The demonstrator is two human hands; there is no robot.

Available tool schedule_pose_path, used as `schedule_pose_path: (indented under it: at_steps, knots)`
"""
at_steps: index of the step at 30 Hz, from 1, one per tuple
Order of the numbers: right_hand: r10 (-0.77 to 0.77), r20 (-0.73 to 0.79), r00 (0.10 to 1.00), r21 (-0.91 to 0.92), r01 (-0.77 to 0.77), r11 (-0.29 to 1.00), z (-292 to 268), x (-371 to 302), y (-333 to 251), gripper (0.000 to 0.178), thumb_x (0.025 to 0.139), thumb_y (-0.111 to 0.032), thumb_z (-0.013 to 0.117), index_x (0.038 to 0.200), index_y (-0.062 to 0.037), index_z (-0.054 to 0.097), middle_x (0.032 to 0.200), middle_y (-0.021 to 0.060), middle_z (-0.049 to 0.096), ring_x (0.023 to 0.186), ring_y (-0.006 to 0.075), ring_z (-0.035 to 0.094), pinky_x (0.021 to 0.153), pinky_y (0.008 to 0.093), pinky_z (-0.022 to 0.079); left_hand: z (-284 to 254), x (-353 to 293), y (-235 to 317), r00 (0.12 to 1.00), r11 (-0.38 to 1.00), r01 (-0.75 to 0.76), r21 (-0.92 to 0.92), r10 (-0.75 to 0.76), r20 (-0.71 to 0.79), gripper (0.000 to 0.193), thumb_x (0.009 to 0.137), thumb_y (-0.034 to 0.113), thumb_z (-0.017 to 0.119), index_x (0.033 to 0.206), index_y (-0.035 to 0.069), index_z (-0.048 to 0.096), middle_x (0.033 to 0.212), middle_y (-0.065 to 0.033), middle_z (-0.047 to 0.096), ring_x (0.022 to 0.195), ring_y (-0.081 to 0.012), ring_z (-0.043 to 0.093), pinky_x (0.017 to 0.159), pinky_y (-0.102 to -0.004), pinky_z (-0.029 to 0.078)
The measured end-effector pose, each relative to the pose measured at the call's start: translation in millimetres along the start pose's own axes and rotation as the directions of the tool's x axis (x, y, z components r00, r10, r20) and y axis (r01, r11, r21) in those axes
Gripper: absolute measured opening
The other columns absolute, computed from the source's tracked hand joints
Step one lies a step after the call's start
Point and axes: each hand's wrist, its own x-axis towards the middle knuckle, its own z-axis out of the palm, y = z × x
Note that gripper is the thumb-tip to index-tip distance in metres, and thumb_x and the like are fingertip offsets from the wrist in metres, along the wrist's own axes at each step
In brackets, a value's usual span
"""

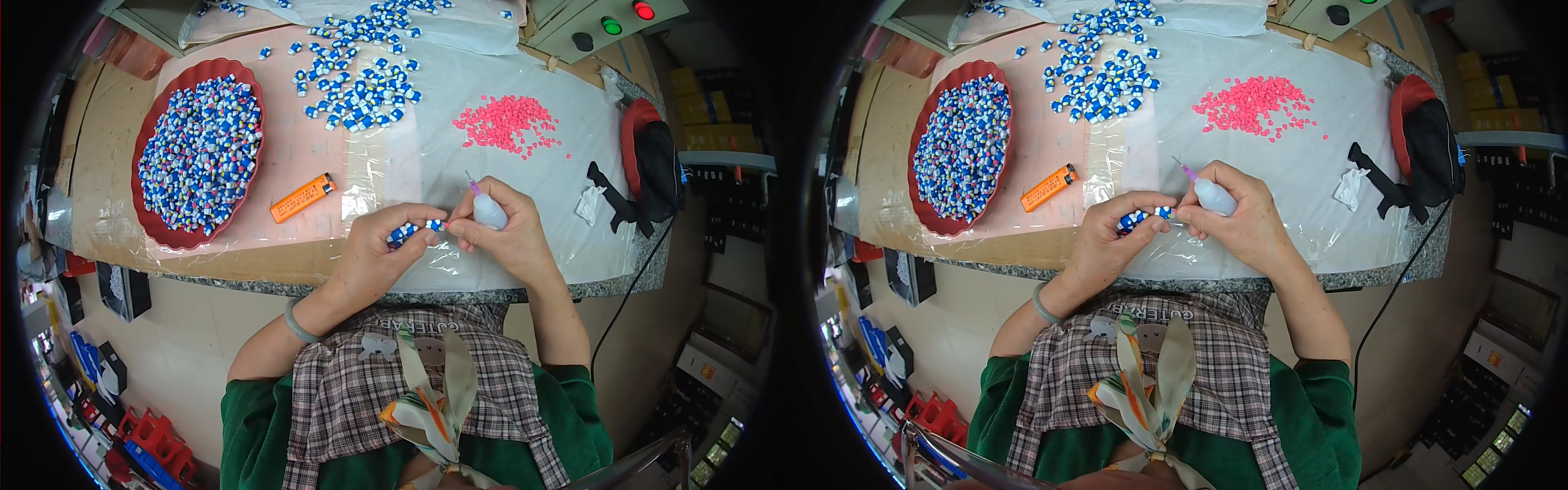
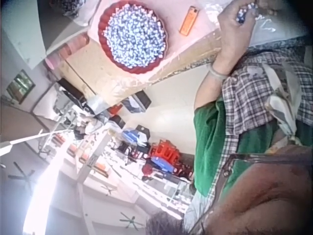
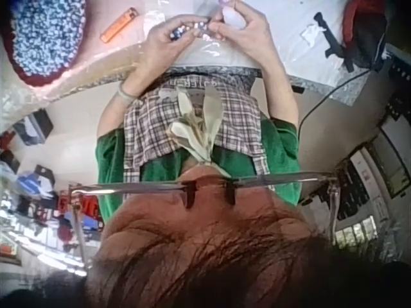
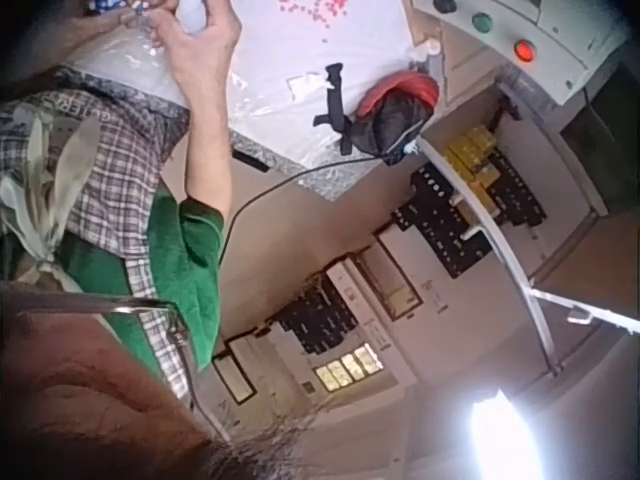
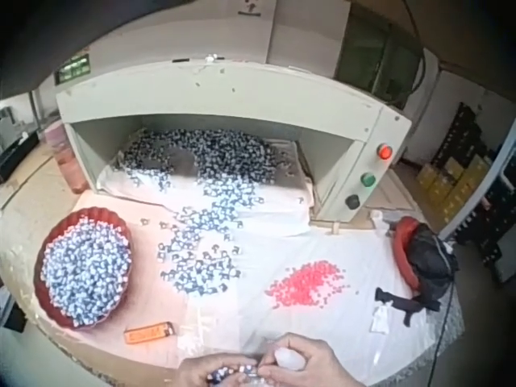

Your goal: Apply glue to small blue components and attach pink decorative pieces.

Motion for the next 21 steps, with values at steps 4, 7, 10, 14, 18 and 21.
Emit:
schedule_pose_path:
  at_steps: [4, 7, 10, 14, 18, 21]
  knots:
    - [0.03, -0.004, 1.0, -0.08, -0.031, 0.996, 3.6, -3.8, -4.2, 0.016, 0.081, 0.0, 0.072, 0.085, -0.0016, 0.056, 0.076, 0.0045, 0.063, 0.062, 0.0075, 0.057, 0.056, 0.0224, 0.048, 4.6, -1.6, -2.0, 0.994, 0.993, -0.103, 0.051, 0.104, -0.029, 0.021, 0.088, 0.004, 0.064, 0.108, 0.001, 0.065, 0.095, -0.0072, 0.068, 0.083, -0.0109, 0.063, 0.074, -0.0251, 0.05]
    - [0.034, 0.0, 0.999, -0.1, -0.034, 0.994, 3.7, -5.3, -4.3, 0.015, 0.081, 0.0, 0.072, 0.085, -0.0016, 0.057, 0.074, 0.0039, 0.062, 0.062, 0.0072, 0.056, 0.055, 0.0222, 0.047, 7.5, -2.8, -2.8, 0.989, 0.986, -0.136, 0.099, 0.141, -0.041, 0.021, 0.087, 0.003, 0.064, 0.108, 0.001, 0.065, 0.095, -0.0083, 0.068, 0.084, -0.0119, 0.063, 0.075, -0.0255, 0.05]
    - [0.056, -0.007, 0.998, -0.111, -0.057, 0.992, 3.4, -4.9, -2.4, 0.015, 0.081, -0.001, 0.072, 0.084, -0.0016, 0.057, 0.074, 0.0036, 0.062, 0.062, 0.007, 0.056, 0.055, 0.0221, 0.047, 7.9, -2.8, -2.5, 0.991, 0.989, -0.121, 0.086, 0.125, -0.04, 0.021, 0.086, 0.003, 0.064, 0.107, 0.001, 0.065, 0.096, -0.0091, 0.068, 0.085, -0.0139, 0.064, 0.076, -0.0266, 0.05]
    - [0.059, -0.002, 0.998, -0.131, -0.059, 0.99, 4.5, -5.0, -3.5, 0.016, 0.081, -0.002, 0.072, 0.084, -0.0018, 0.057, 0.073, 0.003, 0.062, 0.061, 0.0067, 0.056, 0.055, 0.0219, 0.047, 7.1, -4.1, 2.9, 0.99, 0.983, -0.134, 0.129, 0.139, -0.035, 0.022, 0.085, 0.002, 0.065, 0.107, 0.001, 0.065, 0.098, -0.0102, 0.068, 0.086, -0.0167, 0.064, 0.077, -0.0281, 0.05]
    - [0.087, -0.008, 0.996, -0.108, -0.087, 0.99, 5.5, -2.0, -1.9, 0.016, 0.081, -0.002, 0.073, 0.084, -0.0018, 0.057, 0.073, 0.0024, 0.061, 0.06, 0.0064, 0.056, 0.054, 0.0213, 0.047, 8.3, -3.4, 2.0, 0.986, 0.976, -0.151, 0.156, 0.16, -0.044, 0.023, 0.084, 0.002, 0.065, 0.107, 0.001, 0.065, 0.099, -0.0115, 0.068, 0.087, -0.0195, 0.065, 0.077, -0.0294, 0.05]
    - [0.114, -0.016, 0.993, -0.095, -0.115, 0.989, 6.1, -0.5, -1.2, 0.017, 0.08, -0.002, 0.073, 0.085, -0.0028, 0.057, 0.071, 0.0014, 0.06, 0.059, 0.0058, 0.056, 0.052, 0.0203, 0.046, 8.7, -3.0, 0.5, 0.984, 0.973, -0.159, 0.167, 0.17, -0.051, 0.023, 0.084, 0.002, 0.065, 0.107, 0.001, 0.065, 0.098, -0.0114, 0.068, 0.087, -0.0193, 0.065, 0.077, -0.0293, 0.05]
